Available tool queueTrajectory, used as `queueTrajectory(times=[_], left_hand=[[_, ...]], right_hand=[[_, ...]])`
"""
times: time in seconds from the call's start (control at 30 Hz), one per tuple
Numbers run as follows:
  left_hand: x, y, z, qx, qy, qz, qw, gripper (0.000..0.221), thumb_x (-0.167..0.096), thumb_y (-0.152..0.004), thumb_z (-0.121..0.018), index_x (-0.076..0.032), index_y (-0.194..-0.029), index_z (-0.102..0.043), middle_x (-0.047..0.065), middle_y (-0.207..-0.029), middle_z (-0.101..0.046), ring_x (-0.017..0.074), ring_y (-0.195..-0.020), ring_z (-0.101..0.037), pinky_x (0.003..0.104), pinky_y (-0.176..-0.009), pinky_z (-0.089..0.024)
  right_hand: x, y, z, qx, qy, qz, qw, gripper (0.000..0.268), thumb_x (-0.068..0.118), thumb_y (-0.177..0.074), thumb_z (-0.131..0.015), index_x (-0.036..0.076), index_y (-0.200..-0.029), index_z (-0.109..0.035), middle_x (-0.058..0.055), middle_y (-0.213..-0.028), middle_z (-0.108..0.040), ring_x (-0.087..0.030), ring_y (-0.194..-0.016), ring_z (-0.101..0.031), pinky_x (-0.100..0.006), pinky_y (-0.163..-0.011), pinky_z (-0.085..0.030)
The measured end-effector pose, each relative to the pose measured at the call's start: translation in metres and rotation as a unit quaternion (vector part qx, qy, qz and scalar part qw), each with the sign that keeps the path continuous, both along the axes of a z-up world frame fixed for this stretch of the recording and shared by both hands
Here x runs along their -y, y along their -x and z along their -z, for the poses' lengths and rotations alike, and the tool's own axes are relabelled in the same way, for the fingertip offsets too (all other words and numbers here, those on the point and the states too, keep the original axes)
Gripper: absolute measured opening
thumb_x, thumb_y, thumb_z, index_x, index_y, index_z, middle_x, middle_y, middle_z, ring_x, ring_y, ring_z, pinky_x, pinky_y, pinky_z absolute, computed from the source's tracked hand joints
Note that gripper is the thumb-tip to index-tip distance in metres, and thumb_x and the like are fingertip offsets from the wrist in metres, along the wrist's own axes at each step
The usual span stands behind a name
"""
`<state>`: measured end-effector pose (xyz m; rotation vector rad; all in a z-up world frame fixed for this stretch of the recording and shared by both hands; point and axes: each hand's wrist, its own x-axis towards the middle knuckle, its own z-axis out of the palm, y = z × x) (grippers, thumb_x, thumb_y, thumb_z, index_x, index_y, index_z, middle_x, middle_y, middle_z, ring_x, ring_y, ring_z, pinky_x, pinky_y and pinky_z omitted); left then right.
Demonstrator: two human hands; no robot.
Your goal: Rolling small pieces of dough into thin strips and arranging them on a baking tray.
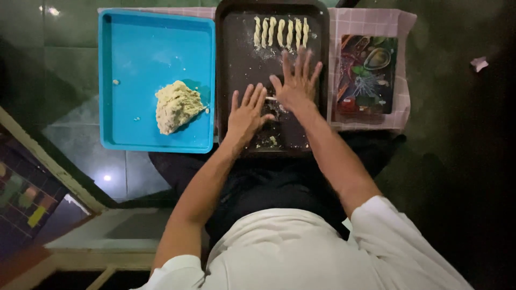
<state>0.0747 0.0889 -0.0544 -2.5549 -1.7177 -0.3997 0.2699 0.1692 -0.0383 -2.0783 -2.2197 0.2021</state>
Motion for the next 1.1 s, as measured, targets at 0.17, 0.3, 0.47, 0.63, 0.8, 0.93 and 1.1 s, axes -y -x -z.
queueTrajectory(times=[0.17,0.3,0.47,0.63,0.8,0.93,1.1], left_hand=[[-0.025,0.020,-0.032,0.061,0.198,-0.006,0.978,0.096,-0.077,-0.097,-0.034,-0.018,-0.168,-0.013,0.007,-0.175,-0.014,0.0295,-0.161,-0.006,0.062,-0.127,0.000],[-0.001,0.049,-0.030,0.028,0.042,-0.068,0.996,0.083,-0.065,-0.105,-0.045,-0.013,-0.167,-0.027,0.011,-0.172,-0.025,0.0302,-0.160,-0.016,0.055,-0.123,0.007],[0.018,0.021,-0.045,0.016,0.286,-0.003,0.958,0.093,-0.003,-0.086,-0.052,-0.011,-0.168,-0.008,0.015,-0.174,-0.005,0.0338,-0.159,-0.004,0.062,-0.125,-0.004],[-0.001,-0.014,-0.010,0.027,0.221,0.038,0.974,0.086,-0.011,-0.096,-0.051,-0.011,-0.168,-0.005,0.012,-0.175,-0.002,0.0324,-0.162,-0.004,0.060,-0.127,-0.006],[0.024,-0.009,-0.005,0.011,0.093,0.038,0.995,0.064,-0.021,-0.109,-0.040,-0.017,-0.168,-0.017,0.003,-0.175,-0.013,0.0238,-0.160,-0.015,0.054,-0.129,-0.008],[0.039,-0.005,0.009,0.008,-0.018,0.031,0.999,0.063,-0.046,-0.107,-0.043,-0.020,-0.164,-0.032,0.002,-0.170,-0.031,0.0208,-0.156,-0.027,0.055,-0.126,-0.011],[-0.008,-0.010,0.010,-0.065,-0.106,-0.008,0.992,0.064,-0.038,-0.108,-0.051,-0.019,-0.165,-0.032,0.001,-0.170,-0.030,0.0221,-0.158,-0.022,0.055,-0.126,-0.009]], right_hand=[[-0.028,-0.016,-0.021,-0.116,-0.092,0.010,0.989,0.074,0.042,-0.117,-0.055,0.017,-0.171,-0.010,-0.026,-0.171,0.002,-0.051,-0.157,0.001,-0.076,-0.120,0.004],[0.029,-0.031,-0.063,-0.189,-0.103,-0.031,0.976,0.061,0.041,-0.122,-0.034,0.013,-0.171,-0.009,-0.021,-0.173,-0.001,-0.048,-0.158,-0.002,-0.072,-0.122,0.001],[0.076,-0.008,-0.067,0.042,0.128,-0.098,0.986,0.073,0.054,-0.110,-0.023,0.010,-0.167,-0.017,-0.015,-0.174,-0.008,-0.037,-0.159,-0.009,-0.063,-0.126,0.000],[0.070,0.004,-0.030,0.011,-0.025,-0.127,0.992,0.073,0.054,-0.111,-0.036,0.004,-0.164,-0.029,-0.020,-0.170,-0.025,-0.039,-0.157,-0.021,-0.066,-0.122,-0.005],[0.094,0.002,-0.026,0.037,-0.027,-0.138,0.989,0.074,0.054,-0.110,-0.035,0.005,-0.164,-0.029,-0.020,-0.171,-0.025,-0.038,-0.156,-0.026,-0.066,-0.121,-0.002],[0.110,0.003,-0.041,0.039,0.054,-0.131,0.989,0.079,0.060,-0.107,-0.032,0.007,-0.165,-0.024,-0.019,-0.171,-0.023,-0.037,-0.156,-0.024,-0.068,-0.122,-0.004],[0.060,0.010,-0.046,0.058,0.127,-0.105,0.985,0.079,0.063,-0.108,-0.022,0.009,-0.167,-0.016,-0.017,-0.173,-0.011,-0.037,-0.159,-0.012,-0.068,-0.123,-0.001]])
